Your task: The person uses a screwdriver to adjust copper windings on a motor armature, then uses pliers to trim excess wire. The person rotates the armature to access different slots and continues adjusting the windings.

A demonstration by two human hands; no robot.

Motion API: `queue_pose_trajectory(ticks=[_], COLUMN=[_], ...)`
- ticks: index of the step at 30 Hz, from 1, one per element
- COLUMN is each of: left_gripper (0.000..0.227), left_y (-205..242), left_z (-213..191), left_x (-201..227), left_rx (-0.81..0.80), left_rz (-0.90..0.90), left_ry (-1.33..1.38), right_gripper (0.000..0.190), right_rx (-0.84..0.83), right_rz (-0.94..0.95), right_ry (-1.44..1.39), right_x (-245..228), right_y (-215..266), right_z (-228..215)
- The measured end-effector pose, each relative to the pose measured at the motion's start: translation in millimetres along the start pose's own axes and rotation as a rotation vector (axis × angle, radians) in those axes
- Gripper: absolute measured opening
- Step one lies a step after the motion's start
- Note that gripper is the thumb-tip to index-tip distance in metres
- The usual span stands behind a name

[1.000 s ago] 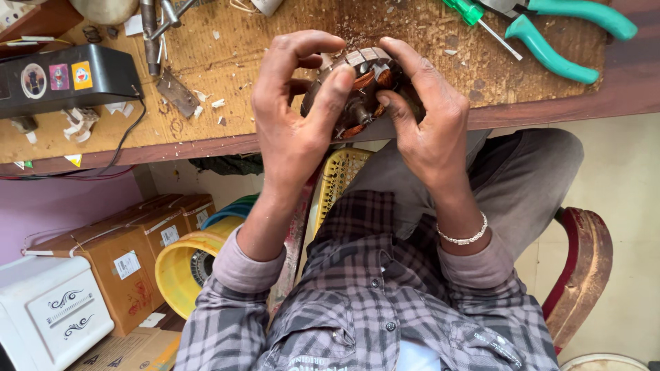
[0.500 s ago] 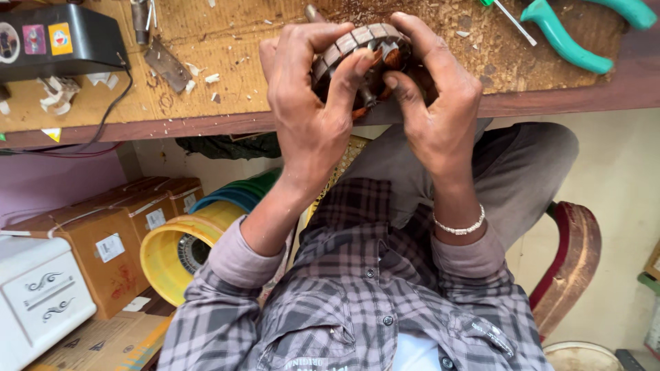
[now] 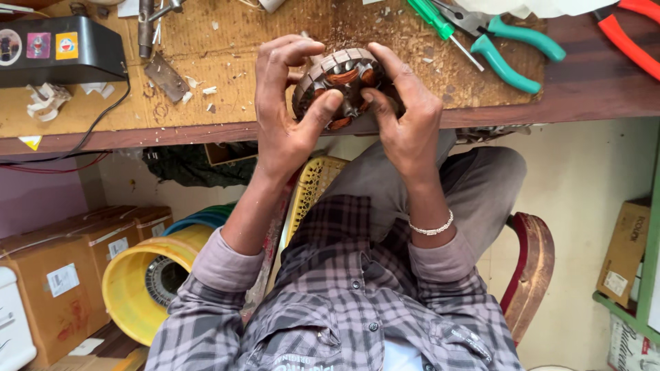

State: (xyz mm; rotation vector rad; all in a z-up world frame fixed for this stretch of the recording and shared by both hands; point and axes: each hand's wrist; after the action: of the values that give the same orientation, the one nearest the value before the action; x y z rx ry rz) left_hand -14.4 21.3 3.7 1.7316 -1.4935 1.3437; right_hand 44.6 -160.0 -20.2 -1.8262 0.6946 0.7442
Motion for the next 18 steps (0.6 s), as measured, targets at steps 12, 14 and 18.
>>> queue_pose_trajectory(ticks=[12, 14, 18], left_gripper=[0.046, 0.045, 0.047], left_y=[-13.0, -18.5, -25.4], left_z=[3.7, 2.3, 0.8], left_x=[2.5, 3.4, 2.9], left_rx=[-0.133, -0.165, -0.203], left_rz=[-0.047, -0.04, -0.001], left_ry=[0.144, 0.16, 0.151], right_gripper=[0.036, 0.038, 0.039], right_rx=[0.011, -0.004, -0.028], right_rz=[-0.089, -0.182, -0.188], right_ry=[0.032, -0.015, 0.022], right_x=[6.8, 6.8, -10.3], right_y=[-20.0, -23.2, -8.8], right_z=[-47.2, -33.4, -10.6])
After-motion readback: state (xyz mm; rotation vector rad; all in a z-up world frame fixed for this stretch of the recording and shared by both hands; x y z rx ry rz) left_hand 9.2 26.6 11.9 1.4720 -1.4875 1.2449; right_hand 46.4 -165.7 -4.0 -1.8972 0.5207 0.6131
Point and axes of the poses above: each hand's wrist, its own y-axis away from the middle knuckle, its own z-axis out of the palm, x = y × z, and after that the axes turned 12 degrees about -z, right-handed
